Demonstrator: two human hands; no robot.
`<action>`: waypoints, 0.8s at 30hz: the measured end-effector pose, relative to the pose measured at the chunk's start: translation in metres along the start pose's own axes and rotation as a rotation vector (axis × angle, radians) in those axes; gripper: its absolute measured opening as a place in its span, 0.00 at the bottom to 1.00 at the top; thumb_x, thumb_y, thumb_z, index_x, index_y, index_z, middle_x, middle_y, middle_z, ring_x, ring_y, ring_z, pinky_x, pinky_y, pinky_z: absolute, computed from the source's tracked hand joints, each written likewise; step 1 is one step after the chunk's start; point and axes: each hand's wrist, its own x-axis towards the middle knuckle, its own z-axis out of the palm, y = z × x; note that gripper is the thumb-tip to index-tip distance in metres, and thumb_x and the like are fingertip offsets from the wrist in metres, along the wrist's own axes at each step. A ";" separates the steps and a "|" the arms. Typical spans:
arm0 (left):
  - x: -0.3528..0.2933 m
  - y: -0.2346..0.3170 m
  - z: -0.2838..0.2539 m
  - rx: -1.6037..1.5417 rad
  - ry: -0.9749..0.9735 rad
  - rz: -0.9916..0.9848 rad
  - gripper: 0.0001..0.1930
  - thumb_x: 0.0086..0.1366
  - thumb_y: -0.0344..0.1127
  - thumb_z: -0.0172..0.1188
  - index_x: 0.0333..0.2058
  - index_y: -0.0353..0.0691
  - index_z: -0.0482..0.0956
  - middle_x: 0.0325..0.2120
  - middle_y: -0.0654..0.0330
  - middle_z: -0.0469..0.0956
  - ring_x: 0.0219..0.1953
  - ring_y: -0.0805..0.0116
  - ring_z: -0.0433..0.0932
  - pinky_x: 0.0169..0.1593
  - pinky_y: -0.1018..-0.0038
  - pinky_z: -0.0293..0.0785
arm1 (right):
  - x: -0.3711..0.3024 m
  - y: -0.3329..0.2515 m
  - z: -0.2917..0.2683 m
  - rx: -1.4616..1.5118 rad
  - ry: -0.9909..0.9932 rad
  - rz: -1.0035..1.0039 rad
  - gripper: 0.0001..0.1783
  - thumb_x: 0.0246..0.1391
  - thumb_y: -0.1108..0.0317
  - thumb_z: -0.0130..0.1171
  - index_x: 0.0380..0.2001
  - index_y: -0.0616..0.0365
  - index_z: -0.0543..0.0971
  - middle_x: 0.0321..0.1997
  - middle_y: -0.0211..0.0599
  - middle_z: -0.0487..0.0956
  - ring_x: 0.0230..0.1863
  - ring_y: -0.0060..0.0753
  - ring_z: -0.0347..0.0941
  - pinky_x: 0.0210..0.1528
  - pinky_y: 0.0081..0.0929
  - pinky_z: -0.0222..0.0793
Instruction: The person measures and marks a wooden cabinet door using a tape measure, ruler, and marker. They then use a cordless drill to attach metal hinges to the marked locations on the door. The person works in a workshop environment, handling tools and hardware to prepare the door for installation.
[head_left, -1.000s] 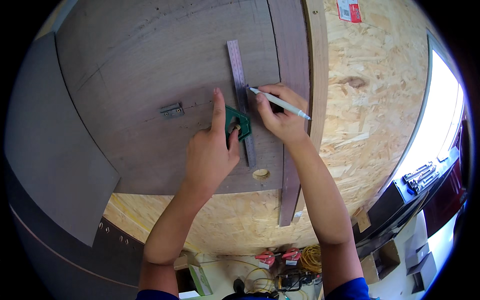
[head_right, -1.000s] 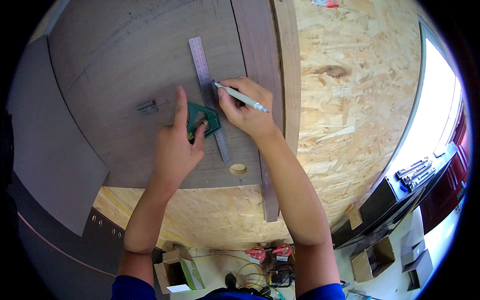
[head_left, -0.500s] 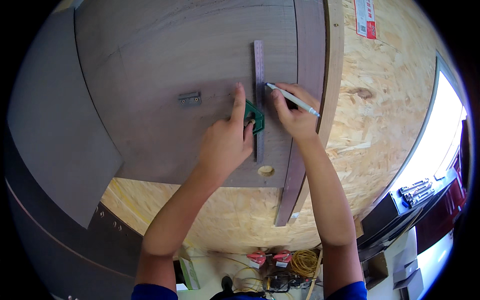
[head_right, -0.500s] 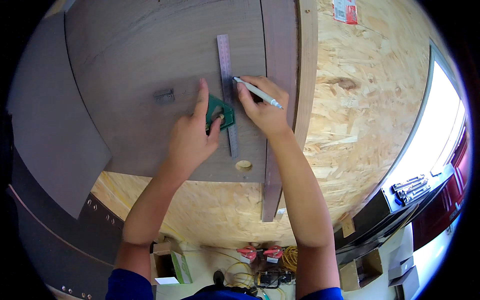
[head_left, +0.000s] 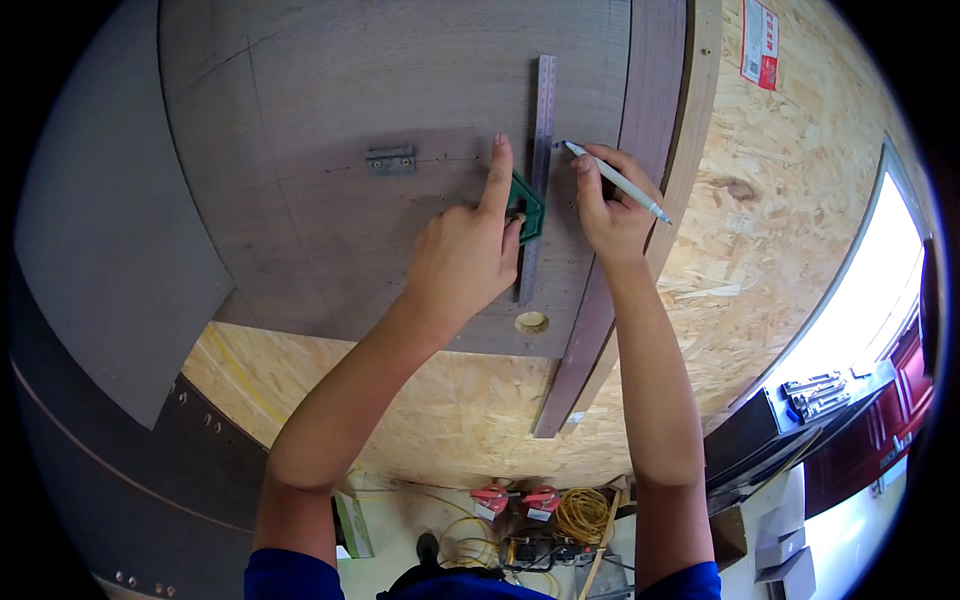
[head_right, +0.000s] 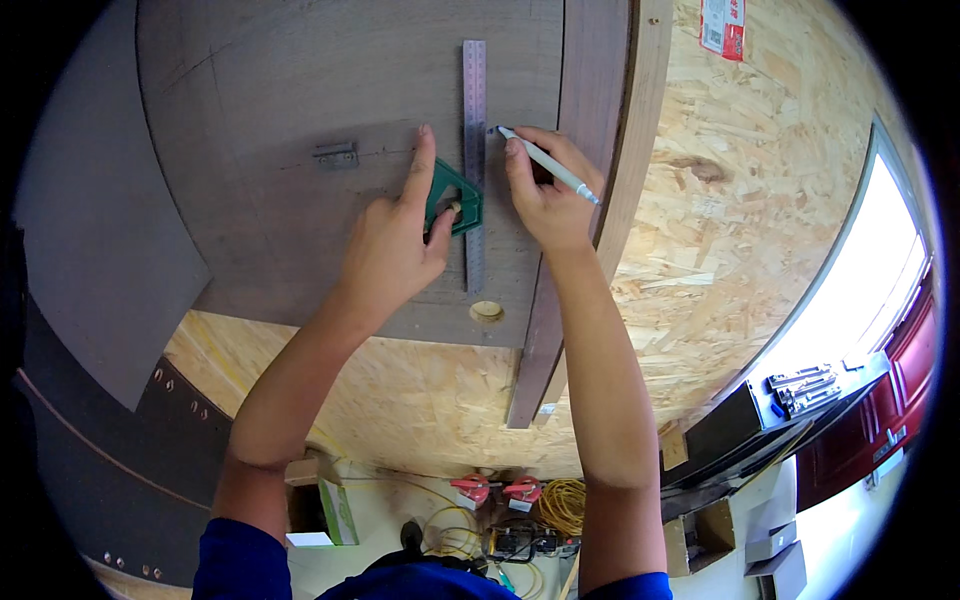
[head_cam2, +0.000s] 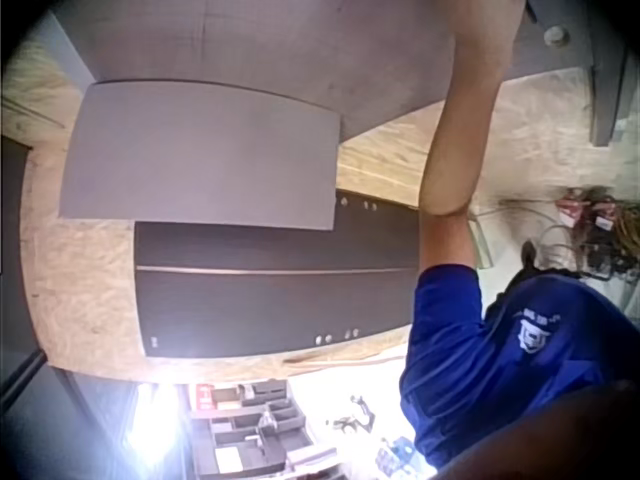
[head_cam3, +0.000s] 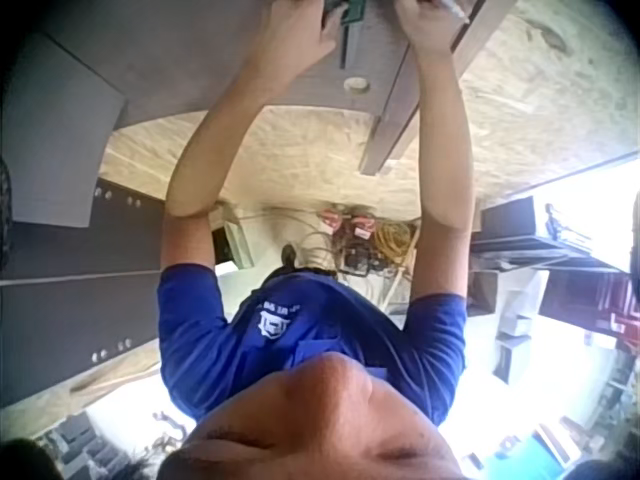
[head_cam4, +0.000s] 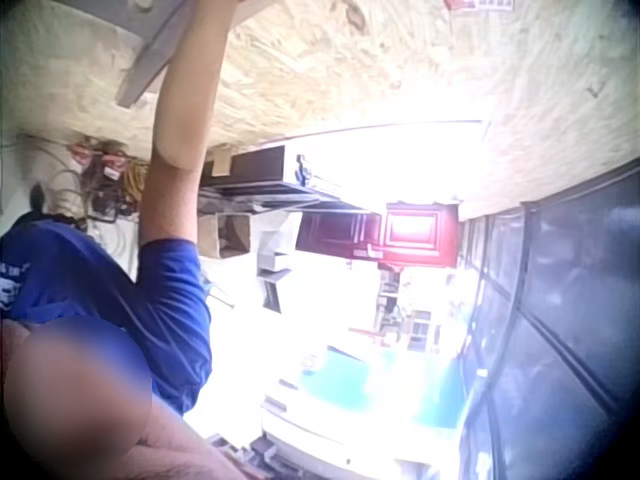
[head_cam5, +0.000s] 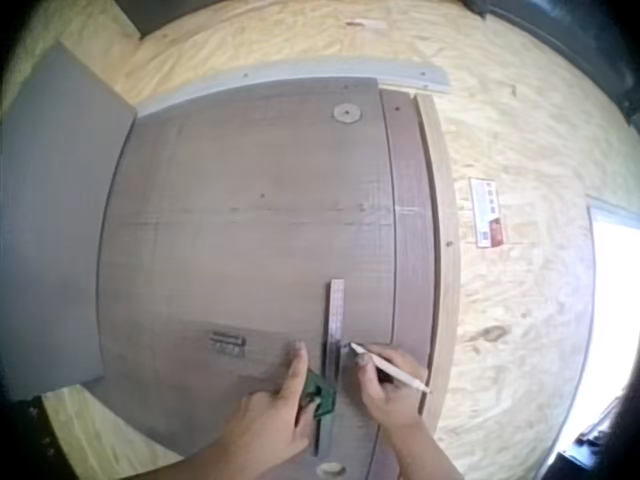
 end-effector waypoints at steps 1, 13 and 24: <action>0.001 -0.001 0.001 -0.011 0.008 0.011 0.45 0.60 0.31 0.63 0.71 0.38 0.46 0.18 0.43 0.76 0.21 0.39 0.77 0.28 0.52 0.74 | 0.000 0.001 0.000 -0.008 0.002 -0.013 0.07 0.54 0.69 0.67 0.35 0.61 0.83 0.27 0.36 0.82 0.23 0.20 0.74 0.25 0.17 0.68; 0.001 -0.004 0.001 -0.029 -0.012 0.021 0.46 0.59 0.28 0.63 0.71 0.37 0.44 0.20 0.44 0.78 0.22 0.42 0.79 0.28 0.54 0.75 | 0.006 -0.008 -0.002 -0.098 -0.036 -0.153 0.06 0.51 0.73 0.67 0.33 0.62 0.83 0.28 0.40 0.82 0.23 0.28 0.78 0.25 0.21 0.70; 0.001 -0.007 0.002 -0.051 0.000 0.045 0.47 0.58 0.28 0.63 0.71 0.38 0.43 0.21 0.45 0.78 0.22 0.41 0.79 0.28 0.53 0.75 | 0.008 -0.015 -0.002 -0.076 -0.066 -0.166 0.06 0.50 0.74 0.66 0.33 0.63 0.83 0.29 0.41 0.83 0.27 0.33 0.80 0.30 0.24 0.74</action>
